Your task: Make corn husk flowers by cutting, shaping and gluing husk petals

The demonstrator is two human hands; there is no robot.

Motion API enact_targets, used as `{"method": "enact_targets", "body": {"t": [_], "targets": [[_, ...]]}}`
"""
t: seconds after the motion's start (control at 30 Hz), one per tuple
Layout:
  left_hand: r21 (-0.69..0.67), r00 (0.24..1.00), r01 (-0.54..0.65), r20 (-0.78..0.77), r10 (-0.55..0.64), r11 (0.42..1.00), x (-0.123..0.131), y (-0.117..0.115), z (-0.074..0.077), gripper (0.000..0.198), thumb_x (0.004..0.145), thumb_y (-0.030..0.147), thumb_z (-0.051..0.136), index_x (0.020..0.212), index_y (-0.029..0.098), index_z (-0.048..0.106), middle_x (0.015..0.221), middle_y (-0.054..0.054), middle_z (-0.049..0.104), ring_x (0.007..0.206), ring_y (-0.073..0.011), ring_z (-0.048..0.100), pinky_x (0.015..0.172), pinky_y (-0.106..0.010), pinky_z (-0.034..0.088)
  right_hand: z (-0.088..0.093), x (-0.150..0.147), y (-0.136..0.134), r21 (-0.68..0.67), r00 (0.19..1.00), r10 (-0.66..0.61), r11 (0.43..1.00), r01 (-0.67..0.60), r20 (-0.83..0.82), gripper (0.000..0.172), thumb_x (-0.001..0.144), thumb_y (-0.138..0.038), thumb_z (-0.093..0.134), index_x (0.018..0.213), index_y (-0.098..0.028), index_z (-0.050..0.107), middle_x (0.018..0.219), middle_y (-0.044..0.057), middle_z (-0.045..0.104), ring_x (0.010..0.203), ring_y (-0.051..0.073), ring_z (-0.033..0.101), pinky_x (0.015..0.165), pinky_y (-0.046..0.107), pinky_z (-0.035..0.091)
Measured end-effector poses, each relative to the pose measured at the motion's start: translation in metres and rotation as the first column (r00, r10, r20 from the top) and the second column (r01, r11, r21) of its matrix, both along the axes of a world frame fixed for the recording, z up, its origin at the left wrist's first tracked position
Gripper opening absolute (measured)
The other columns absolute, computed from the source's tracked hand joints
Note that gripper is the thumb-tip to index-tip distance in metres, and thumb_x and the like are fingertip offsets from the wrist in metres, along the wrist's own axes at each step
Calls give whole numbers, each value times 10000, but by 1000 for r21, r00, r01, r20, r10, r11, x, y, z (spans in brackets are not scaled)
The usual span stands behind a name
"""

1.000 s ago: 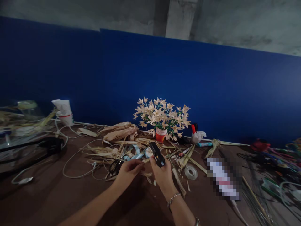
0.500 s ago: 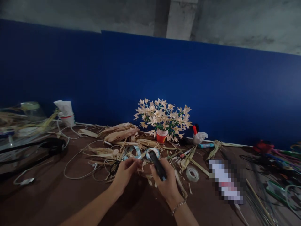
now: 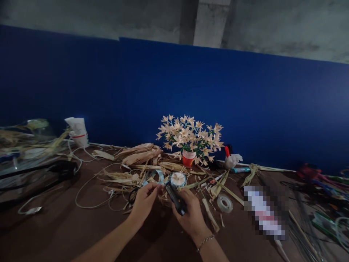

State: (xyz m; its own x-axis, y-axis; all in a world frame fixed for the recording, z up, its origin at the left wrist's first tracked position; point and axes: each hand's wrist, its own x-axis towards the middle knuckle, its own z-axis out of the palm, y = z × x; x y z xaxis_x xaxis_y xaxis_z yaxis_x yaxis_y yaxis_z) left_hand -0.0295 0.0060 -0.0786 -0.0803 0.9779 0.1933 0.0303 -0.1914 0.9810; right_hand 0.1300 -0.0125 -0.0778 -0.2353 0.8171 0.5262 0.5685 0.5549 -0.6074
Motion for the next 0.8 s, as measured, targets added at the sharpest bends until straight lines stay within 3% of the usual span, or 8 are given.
{"method": "enact_targets", "body": {"t": [0.23, 0.8], "targets": [[1, 1000, 18, 3, -18, 1000, 0, 2, -9, 278, 718, 389, 523, 615, 137, 581, 544, -4, 559, 525, -127, 496, 516, -212, 378, -1, 0, -1, 19, 1000, -16, 1000, 16, 9, 51, 727, -171, 502, 692, -181, 539, 706, 38, 563, 653, 155, 543, 600, 233, 434], [20, 999, -4, -32, 5, 1000, 1, 0, -2, 303, 698, 422, 525, 591, 146, 587, 530, -2, 561, 521, -126, 487, 498, -205, 359, -1, 1, 0, 14, 999, -20, 1000, 19, 44, 73, 683, -114, 499, 679, -185, 514, 707, 25, 542, 656, 149, 533, 592, 226, 423]]}}
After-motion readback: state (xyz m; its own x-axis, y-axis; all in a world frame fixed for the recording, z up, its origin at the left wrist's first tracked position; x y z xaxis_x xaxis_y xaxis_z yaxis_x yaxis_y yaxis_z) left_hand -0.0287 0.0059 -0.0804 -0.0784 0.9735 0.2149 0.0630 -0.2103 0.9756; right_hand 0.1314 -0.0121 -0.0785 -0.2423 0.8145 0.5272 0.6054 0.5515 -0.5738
